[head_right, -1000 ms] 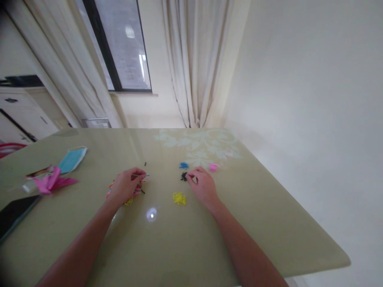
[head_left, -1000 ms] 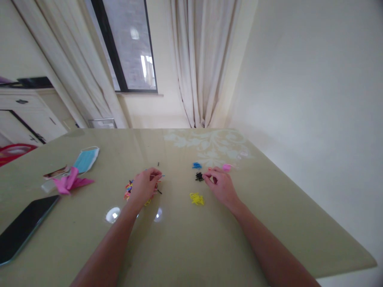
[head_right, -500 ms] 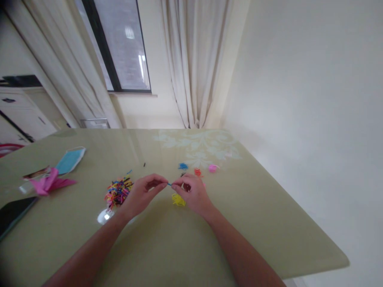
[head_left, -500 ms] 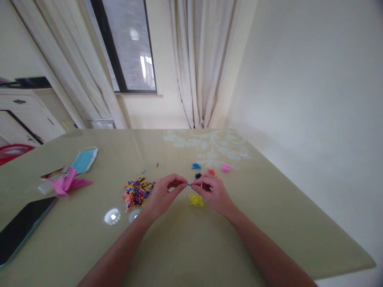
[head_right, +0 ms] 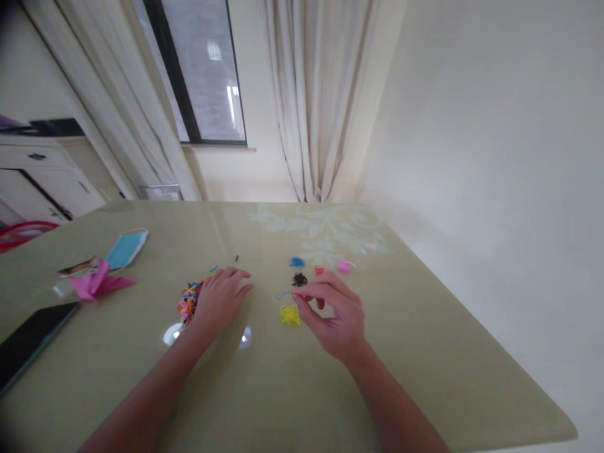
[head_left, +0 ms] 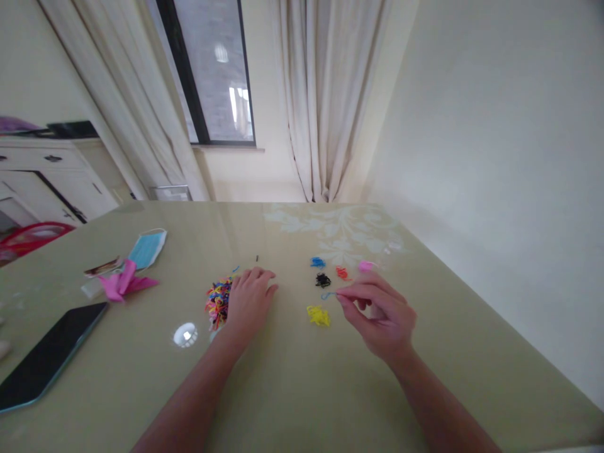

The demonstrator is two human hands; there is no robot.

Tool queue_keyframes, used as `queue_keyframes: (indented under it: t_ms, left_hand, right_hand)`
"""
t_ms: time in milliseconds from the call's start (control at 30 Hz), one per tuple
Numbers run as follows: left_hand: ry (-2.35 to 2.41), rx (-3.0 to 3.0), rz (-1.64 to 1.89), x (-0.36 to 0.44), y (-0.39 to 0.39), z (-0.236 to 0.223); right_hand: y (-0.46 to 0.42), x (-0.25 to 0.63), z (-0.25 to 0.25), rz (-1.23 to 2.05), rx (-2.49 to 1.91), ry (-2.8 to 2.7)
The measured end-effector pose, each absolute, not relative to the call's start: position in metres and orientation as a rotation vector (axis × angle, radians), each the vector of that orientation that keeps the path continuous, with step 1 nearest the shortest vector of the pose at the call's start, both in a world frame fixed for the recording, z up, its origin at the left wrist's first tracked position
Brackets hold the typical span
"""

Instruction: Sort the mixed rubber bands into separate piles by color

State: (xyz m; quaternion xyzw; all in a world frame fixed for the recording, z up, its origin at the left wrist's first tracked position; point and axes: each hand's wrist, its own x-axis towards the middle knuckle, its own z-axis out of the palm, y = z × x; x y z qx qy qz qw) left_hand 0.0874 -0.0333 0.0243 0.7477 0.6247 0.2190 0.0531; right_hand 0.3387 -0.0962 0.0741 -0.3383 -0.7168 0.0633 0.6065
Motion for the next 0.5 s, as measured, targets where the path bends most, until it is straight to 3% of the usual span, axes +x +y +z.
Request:
queue_keyframes:
  t_ms: [167, 500]
  left_hand:
    - [2.066, 2.353, 0.274, 0.080, -0.030, 0.014]
    - [2.015, 2.342, 0.277, 0.082, -0.022, 0.014]
  right_hand:
    - [-0.104, 0.342, 0.081, 0.033, -0.718, -1.558]
    - [-0.007, 0.358, 0.050, 0.109, -1.357, -1.777]
